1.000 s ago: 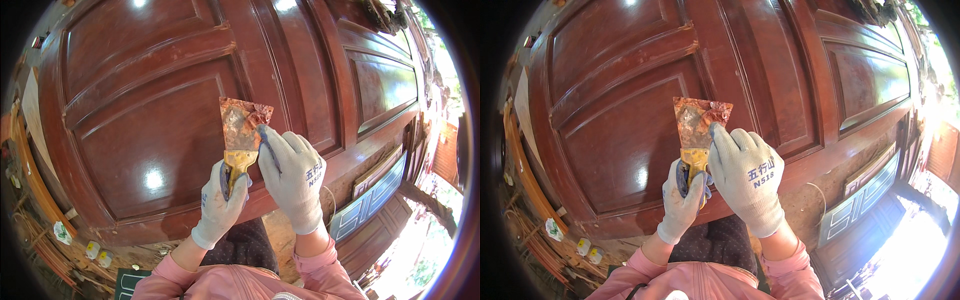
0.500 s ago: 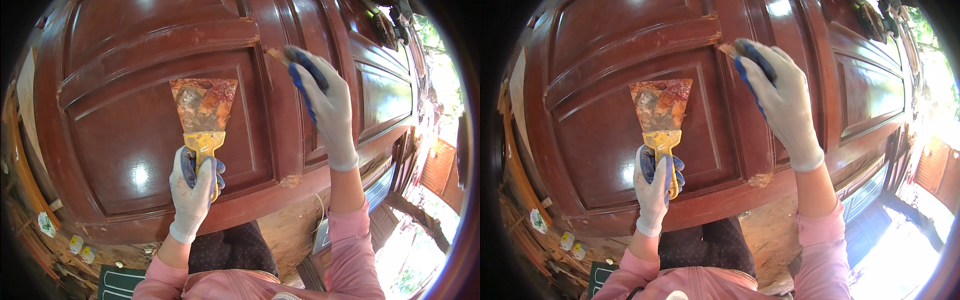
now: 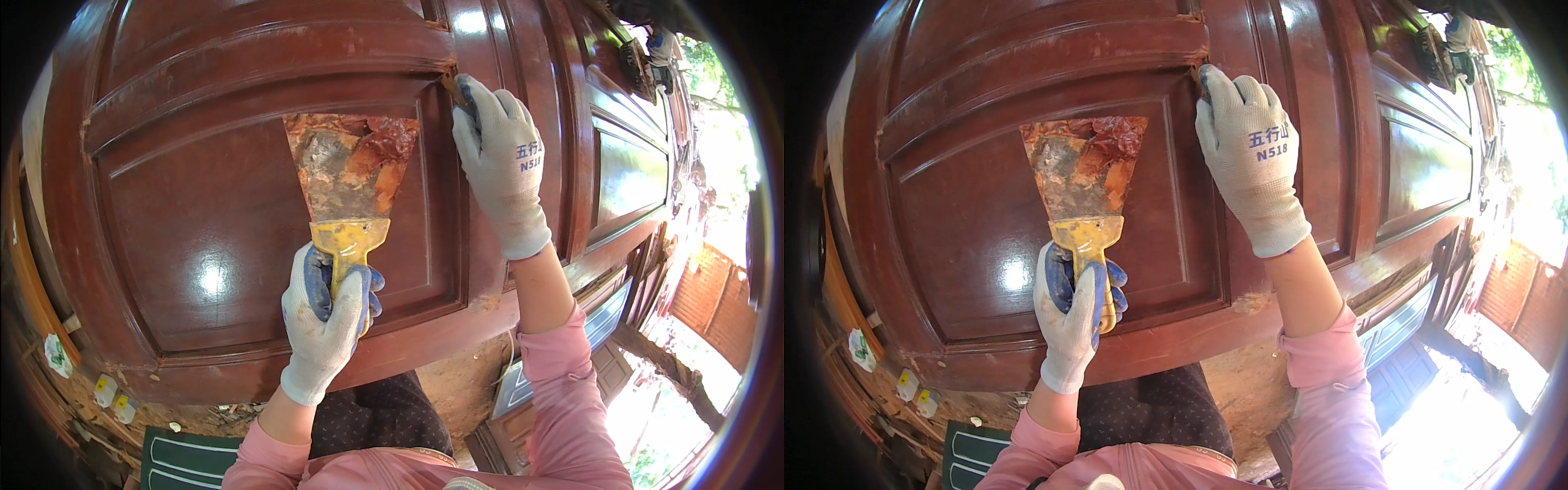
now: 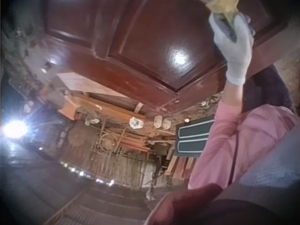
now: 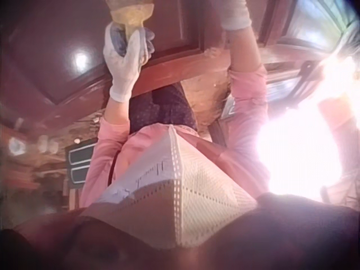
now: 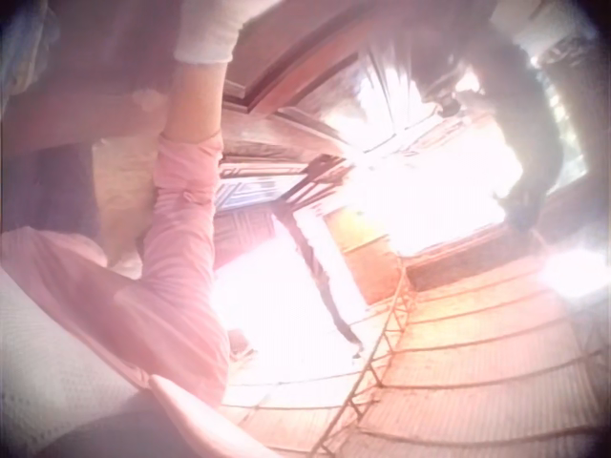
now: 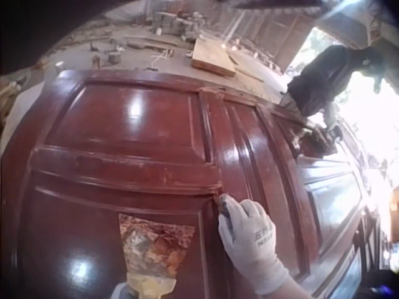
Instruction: The person applies a reddish-brown filler to a wooden door using a putty knife and a small brush. They repeatedly scoop filler from a container and spread it into the door's grooves and edges, smoothing the surface as they work.
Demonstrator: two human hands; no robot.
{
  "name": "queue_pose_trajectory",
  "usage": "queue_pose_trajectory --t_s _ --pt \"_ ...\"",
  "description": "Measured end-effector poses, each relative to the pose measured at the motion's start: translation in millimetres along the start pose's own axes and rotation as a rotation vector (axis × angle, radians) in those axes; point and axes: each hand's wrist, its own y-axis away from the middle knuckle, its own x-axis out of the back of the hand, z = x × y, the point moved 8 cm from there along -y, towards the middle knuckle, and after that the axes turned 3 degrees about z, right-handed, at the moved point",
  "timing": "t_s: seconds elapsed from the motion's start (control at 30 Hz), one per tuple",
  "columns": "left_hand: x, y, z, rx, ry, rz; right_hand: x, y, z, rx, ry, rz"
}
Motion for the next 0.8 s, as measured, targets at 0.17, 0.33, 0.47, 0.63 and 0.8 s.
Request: queue_pose_trajectory --t_s 0.17,0.33,0.47,0.63,0.8 --pt "-0.8 -0.2 1.0 -0.006 0.002 -0.027 -8.2 1.1 -1.8 0.038 0.121 0.046" --pt "-0.8 1.0 0.9 -0.012 0.025 -0.007 -8.4 -1.4 -7.1 0.051 0.192 0.04" --pt "0.0 0.8 0.6 -0.001 0.044 0.004 -2.5 -0.9 -7.2 -0.004 0.127 0.032" --pt "-1.4 1.4 0.9 0.022 0.074 0.006 8.1 0.4 -6.9 0.071 0.061 0.088" --pt "-1.7 2.0 -0.3 0.034 0.082 0.005 4.9 5.0 -8.4 0.168 0.065 0.074"
